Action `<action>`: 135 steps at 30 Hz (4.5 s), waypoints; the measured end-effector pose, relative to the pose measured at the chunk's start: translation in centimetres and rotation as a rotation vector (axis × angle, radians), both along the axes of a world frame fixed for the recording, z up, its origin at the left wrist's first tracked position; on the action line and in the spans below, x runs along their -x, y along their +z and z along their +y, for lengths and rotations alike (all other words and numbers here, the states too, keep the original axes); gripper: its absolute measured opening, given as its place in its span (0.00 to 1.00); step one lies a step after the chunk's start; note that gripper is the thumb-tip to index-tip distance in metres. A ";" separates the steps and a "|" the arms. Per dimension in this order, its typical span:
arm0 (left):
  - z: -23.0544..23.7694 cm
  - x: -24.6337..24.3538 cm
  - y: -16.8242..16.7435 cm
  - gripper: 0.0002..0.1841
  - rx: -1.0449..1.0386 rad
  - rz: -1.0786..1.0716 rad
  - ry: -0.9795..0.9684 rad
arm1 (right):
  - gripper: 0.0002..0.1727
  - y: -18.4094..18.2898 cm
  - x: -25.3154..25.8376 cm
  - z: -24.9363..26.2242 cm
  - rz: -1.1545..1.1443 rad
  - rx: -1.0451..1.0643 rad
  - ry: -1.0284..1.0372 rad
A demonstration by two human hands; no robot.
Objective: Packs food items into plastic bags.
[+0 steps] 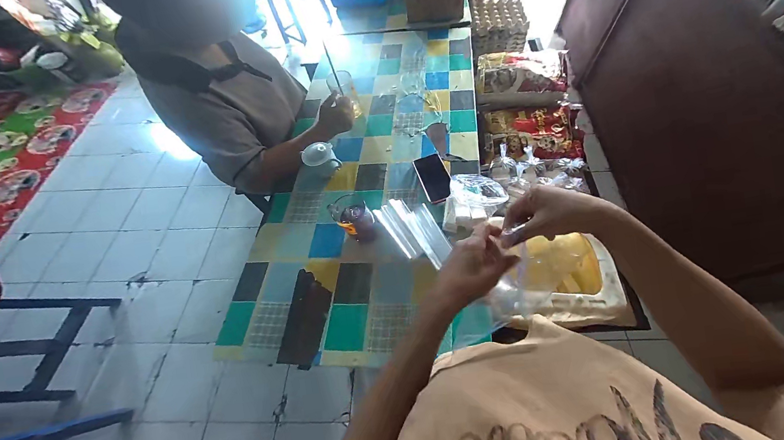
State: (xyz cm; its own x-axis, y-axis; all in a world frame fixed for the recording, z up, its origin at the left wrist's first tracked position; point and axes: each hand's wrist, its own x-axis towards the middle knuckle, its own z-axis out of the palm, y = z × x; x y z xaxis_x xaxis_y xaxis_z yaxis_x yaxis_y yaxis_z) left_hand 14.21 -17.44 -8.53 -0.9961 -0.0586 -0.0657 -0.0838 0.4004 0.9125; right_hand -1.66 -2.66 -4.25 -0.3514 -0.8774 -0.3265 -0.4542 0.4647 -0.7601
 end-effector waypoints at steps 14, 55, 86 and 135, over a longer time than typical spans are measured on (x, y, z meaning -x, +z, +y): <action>-4.6 -4.9 -2.7 0.17 -0.389 0.033 0.348 | 0.10 -4.7 -4.4 2.7 -0.762 0.223 -0.480; -1.2 -10.2 -4.7 0.08 -1.033 -0.151 0.219 | 0.15 -7.5 -10.3 0.9 -1.320 0.242 -0.611; 0.4 -9.5 -4.1 0.32 -1.000 -0.118 0.401 | 0.11 -10.8 -10.4 -1.2 -0.396 -0.001 -0.566; 2.9 -12.9 -8.1 0.14 0.502 -0.430 0.606 | 0.18 -34.7 10.3 7.7 0.259 -0.604 -0.044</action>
